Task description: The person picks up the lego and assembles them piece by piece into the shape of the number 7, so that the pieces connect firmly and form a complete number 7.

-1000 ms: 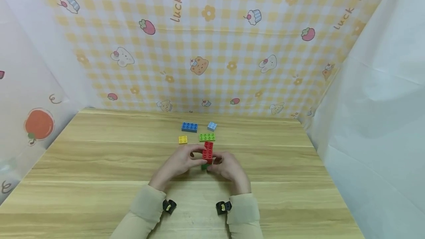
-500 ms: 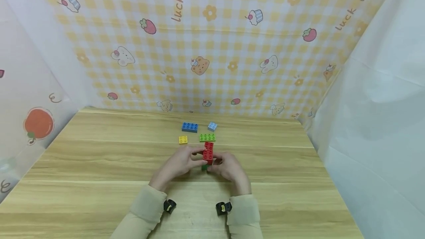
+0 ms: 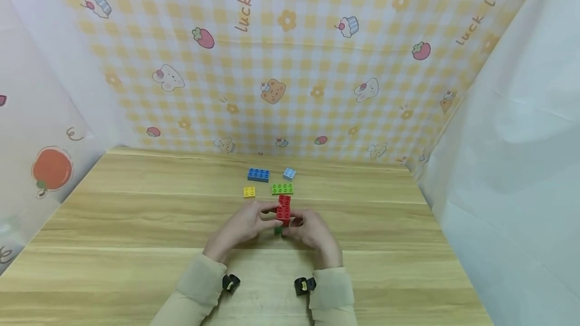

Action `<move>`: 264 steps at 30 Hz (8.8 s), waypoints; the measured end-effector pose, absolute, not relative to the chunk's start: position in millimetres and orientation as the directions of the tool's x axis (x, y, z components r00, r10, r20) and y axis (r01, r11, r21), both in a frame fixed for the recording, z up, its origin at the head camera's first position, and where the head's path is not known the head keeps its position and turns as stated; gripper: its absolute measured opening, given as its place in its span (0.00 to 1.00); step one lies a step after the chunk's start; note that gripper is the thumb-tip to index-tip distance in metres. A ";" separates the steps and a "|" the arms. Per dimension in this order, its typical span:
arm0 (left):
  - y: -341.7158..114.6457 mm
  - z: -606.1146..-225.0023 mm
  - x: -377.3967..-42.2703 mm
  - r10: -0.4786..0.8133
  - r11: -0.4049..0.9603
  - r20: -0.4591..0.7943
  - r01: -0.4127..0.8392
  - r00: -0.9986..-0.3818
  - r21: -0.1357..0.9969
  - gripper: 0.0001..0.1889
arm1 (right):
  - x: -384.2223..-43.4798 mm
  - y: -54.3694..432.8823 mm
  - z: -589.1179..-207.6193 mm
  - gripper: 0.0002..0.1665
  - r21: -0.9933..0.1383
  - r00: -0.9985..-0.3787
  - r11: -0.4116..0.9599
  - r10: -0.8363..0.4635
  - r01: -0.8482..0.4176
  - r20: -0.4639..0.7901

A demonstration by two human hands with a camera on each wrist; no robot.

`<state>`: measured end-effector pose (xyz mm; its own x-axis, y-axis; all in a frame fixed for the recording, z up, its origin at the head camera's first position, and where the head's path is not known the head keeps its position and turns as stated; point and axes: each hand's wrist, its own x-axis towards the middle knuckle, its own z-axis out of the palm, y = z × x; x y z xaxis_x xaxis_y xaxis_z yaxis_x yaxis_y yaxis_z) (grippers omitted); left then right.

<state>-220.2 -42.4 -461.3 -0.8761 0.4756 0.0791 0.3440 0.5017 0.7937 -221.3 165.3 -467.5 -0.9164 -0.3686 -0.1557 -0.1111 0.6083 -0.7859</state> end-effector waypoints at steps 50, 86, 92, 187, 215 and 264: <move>-41.4 -467.4 -218.7 0.493 0.396 0.054 0.279 -0.869 0.875 0.15 | -217.4 183.6 -459.6 0.23 -0.775 -0.886 0.601 -0.446 -0.196 -0.122; -61.9 -469.3 -215.1 0.516 0.343 0.008 0.215 -0.857 0.914 0.13 | -289.0 168.6 -467.1 0.20 -0.725 -0.842 0.656 -0.498 -0.209 -0.208; -60.7 -468.0 -215.5 0.517 0.349 0.003 0.214 -0.856 0.912 0.13 | -289.5 166.3 -467.1 0.18 -0.709 -0.846 0.669 -0.495 -0.224 -0.200; -60.3 -465.8 -214.2 0.521 0.366 0.011 0.235 -0.854 0.900 0.13 | -210.7 164.8 -402.7 0.21 -0.833 -0.849 0.444 -0.526 -0.330 0.056; -60.3 -467.1 -215.2 0.529 0.347 0.027 0.245 -0.848 0.905 0.14 | -202.5 155.8 -392.8 0.17 -0.835 -0.840 0.450 -0.542 -0.317 0.027; -55.1 -465.0 -214.9 0.510 0.370 0.015 0.236 -0.860 0.899 0.16 | -209.0 166.9 -427.7 0.23 -0.823 -0.869 0.488 -0.494 -0.290 0.013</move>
<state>-214.9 -55.1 -465.0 -0.8598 0.5104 0.0151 0.2356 0.3703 0.8985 -209.0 166.9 -427.7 -0.8693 -0.4941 0.0132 -0.2899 0.4881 -0.8232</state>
